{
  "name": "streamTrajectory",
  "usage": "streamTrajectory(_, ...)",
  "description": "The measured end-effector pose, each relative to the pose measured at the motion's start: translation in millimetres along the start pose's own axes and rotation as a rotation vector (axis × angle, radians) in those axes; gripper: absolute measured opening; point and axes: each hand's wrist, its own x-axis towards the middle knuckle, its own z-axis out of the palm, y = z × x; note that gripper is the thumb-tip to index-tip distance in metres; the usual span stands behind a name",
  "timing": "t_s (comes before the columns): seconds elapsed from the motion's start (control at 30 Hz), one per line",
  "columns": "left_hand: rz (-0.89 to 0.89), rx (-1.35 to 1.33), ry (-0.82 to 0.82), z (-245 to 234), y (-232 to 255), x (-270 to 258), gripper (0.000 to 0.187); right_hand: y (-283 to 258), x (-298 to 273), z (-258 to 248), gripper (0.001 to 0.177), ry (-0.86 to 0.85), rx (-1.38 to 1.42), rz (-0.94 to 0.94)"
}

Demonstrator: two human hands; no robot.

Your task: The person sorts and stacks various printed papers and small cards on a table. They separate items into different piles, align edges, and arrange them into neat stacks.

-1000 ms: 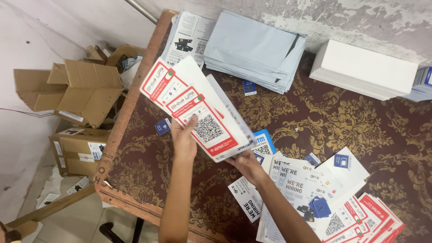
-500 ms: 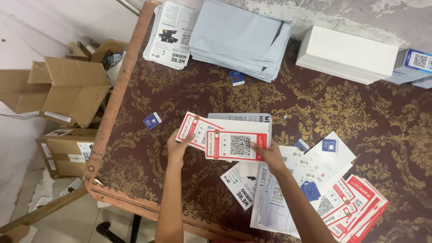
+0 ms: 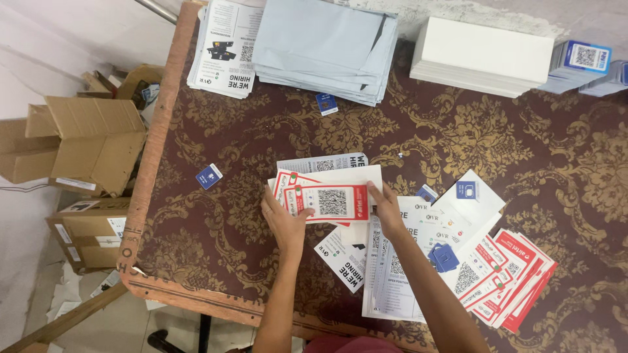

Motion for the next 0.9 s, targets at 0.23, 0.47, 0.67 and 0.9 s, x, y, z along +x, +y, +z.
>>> streamTrajectory(0.23, -0.523, -0.41, -0.174, 4.2, -54.3, 0.6, 0.027, -4.0, 17.5, -46.6, 0.026, -0.111, -0.06, -0.222)
streamTrajectory(0.47, -0.517, -0.79, -0.174, -18.8, -110.3, 4.8, 0.017, -23.4, 20.5, -81.4, 0.031, 0.148, -0.508, -0.436)
streamTrajectory(0.67, -0.714, -0.935, -0.297, -24.1, -82.3, 6.7, 0.022, -31.2, 12.9, -104.3, 0.027, 0.267, -0.81, -0.385)
streamTrajectory(0.9, -0.571, -0.926, -0.38, 16.2, -41.8, 5.0, 0.02, -26.7, 16.4, -135.1, 0.033, 0.239, -0.804, -0.34)
